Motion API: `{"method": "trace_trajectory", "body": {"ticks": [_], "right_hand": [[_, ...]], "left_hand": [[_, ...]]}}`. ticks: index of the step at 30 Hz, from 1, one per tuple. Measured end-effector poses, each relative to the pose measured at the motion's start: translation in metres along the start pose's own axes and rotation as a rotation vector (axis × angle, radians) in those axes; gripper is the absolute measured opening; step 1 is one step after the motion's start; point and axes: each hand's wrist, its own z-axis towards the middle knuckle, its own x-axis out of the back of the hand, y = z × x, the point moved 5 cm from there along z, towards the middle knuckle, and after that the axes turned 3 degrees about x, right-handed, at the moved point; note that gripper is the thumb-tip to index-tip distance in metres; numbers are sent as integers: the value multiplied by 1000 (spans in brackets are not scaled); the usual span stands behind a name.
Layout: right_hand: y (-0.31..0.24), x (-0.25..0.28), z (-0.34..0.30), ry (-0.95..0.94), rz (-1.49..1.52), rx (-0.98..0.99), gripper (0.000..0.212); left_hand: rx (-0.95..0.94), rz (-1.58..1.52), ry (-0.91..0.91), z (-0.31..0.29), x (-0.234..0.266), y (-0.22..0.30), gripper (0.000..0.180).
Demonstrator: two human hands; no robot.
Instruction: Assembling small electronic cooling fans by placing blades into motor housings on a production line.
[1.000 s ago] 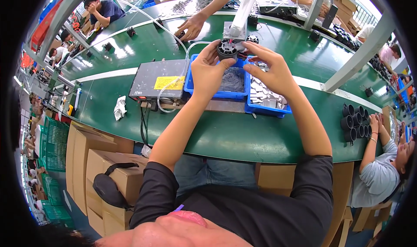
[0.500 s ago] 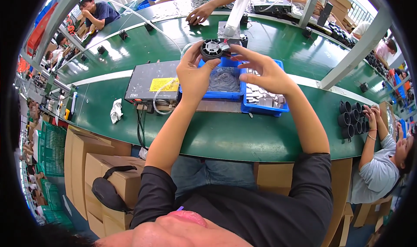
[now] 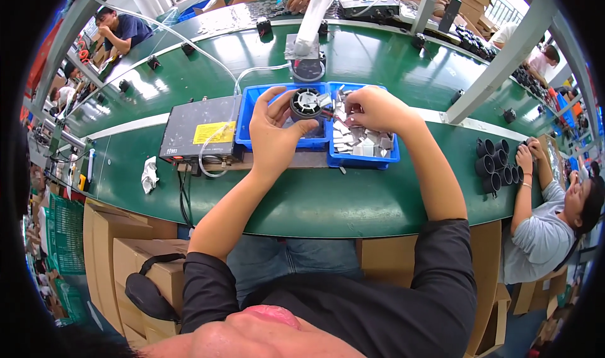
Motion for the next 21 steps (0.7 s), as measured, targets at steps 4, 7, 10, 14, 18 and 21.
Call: {"method": "trace_trajectory", "body": {"ticks": [4,7,10,14,18,21], "right_hand": [[2,5,-6,13,29,80,11],[5,8,-11,-1,-23,229,10],[5,9,-12,-8,-34,244,8],[-1,10,-14,-42,-20,176,7],[-2,10,-14,-108,56,-68,8],[1,17,-13,-39,120,-5,12]], "left_hand": [[3,91,-71,-4,-7,-6,73],[-33,164,-137,-6,-10,-6,67],[-33,161,-156,-5,-10,-6,67],[-41,155,-176,-5,-10,-5,66],[-76,156,-180,-5,-11,-3,64],[-91,152,-204,-3,-11,-5,64]]}}
